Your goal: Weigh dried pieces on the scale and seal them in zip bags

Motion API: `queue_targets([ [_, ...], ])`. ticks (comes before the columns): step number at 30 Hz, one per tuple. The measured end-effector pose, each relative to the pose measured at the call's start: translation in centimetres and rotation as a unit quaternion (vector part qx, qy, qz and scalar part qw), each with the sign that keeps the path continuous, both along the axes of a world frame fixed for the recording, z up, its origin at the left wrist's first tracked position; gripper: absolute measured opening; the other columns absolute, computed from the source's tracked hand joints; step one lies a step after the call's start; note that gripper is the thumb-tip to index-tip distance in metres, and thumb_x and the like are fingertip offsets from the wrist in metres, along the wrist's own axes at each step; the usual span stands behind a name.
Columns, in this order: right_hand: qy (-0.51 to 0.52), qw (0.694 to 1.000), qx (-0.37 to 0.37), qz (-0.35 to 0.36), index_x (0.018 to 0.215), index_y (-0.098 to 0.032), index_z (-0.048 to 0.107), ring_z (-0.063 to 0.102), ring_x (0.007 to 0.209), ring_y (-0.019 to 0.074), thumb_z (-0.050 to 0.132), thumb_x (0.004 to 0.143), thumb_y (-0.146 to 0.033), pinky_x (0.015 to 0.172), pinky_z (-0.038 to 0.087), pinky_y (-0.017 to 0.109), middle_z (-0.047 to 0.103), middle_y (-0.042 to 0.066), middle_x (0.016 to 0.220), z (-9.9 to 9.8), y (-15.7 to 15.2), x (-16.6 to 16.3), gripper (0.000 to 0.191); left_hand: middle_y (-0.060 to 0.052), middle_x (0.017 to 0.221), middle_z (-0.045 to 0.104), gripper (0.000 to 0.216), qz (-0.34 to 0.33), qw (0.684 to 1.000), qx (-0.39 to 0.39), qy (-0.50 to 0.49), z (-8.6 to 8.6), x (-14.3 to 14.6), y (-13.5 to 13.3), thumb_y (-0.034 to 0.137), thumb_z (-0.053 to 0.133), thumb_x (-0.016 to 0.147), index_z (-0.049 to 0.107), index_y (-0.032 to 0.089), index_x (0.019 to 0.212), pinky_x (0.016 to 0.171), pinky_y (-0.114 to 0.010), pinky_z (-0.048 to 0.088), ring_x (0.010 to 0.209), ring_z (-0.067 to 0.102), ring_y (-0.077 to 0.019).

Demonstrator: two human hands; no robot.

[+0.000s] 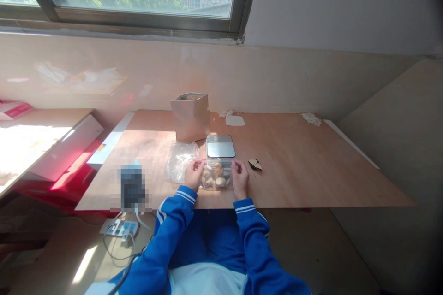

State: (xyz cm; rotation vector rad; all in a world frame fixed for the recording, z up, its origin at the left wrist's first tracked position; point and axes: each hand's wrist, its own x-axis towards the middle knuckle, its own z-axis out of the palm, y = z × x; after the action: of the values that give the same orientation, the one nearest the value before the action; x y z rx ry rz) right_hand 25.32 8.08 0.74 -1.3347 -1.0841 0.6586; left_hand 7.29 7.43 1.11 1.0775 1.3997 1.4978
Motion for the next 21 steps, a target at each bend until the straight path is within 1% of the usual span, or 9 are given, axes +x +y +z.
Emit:
queue_targets([
  [5,0.004,1.000,0.001,-0.005,0.091,-0.014,0.066,0.060,0.079,0.0197,0.057,0.083,-0.047,0.074,0.049,0.033,0.068,0.010,0.090,0.3,-0.2,-0.2,0.035,-0.003,0.075,0.066,0.031,0.004,1.000,0.004,0.004,0.1,0.0,0.0,0.047,0.068,0.075,0.064,0.016,0.082,0.066,-0.026,0.047,0.069,0.061,-0.0156],
  [9,0.023,1.000,-0.002,-0.005,0.090,-0.013,0.065,0.060,0.079,0.0196,0.059,0.082,-0.046,0.074,0.050,0.032,0.068,0.010,0.089,0.4,-0.1,-0.2,0.034,-0.004,0.079,0.068,0.031,-0.002,1.000,0.003,-0.006,0.4,0.1,-0.1,0.046,0.068,0.075,0.064,0.016,0.083,0.068,-0.027,0.047,0.072,0.062,-0.0158],
  [13,0.056,0.998,0.002,-0.003,0.088,-0.014,0.064,0.062,0.080,0.0199,0.060,0.081,-0.046,0.074,0.050,0.032,0.068,0.009,0.087,0.5,0.0,-0.1,0.033,-0.005,0.076,0.068,0.033,-0.014,1.000,-0.007,-0.017,0.8,0.2,-0.2,0.046,0.069,0.074,0.065,0.016,0.084,0.061,-0.025,0.046,0.068,0.061,-0.0151],
  [15,0.067,0.998,0.004,0.011,0.088,-0.014,0.064,0.062,0.081,0.0203,0.060,0.081,-0.046,0.075,0.051,0.033,0.068,0.008,0.087,0.8,-0.2,-0.1,0.033,-0.005,0.078,0.069,0.033,-0.025,0.999,-0.010,-0.018,1.0,0.2,-0.3,0.045,0.071,0.072,0.067,0.015,0.085,0.059,-0.023,0.046,0.067,0.061,-0.0144],
  [19,0.083,0.994,-0.003,0.071,0.089,-0.015,0.065,0.065,0.084,0.0215,0.061,0.081,-0.044,0.078,0.052,0.034,0.070,0.009,0.089,1.3,-0.5,-0.3,0.030,-0.005,0.077,0.069,0.031,-0.037,0.999,-0.011,-0.020,1.2,0.2,-0.4,0.042,0.074,0.070,0.071,0.015,0.085,0.058,-0.022,0.047,0.066,0.061,-0.0133],
  [21,0.083,0.993,-0.008,0.078,0.089,-0.015,0.066,0.066,0.084,0.0219,0.062,0.081,-0.045,0.078,0.052,0.034,0.071,0.009,0.089,1.3,-0.5,-0.4,0.031,-0.005,0.076,0.069,0.031,-0.033,0.999,-0.009,-0.024,1.3,0.1,-0.4,0.041,0.074,0.069,0.071,0.015,0.084,0.058,-0.023,0.047,0.065,0.062,-0.0133],
])
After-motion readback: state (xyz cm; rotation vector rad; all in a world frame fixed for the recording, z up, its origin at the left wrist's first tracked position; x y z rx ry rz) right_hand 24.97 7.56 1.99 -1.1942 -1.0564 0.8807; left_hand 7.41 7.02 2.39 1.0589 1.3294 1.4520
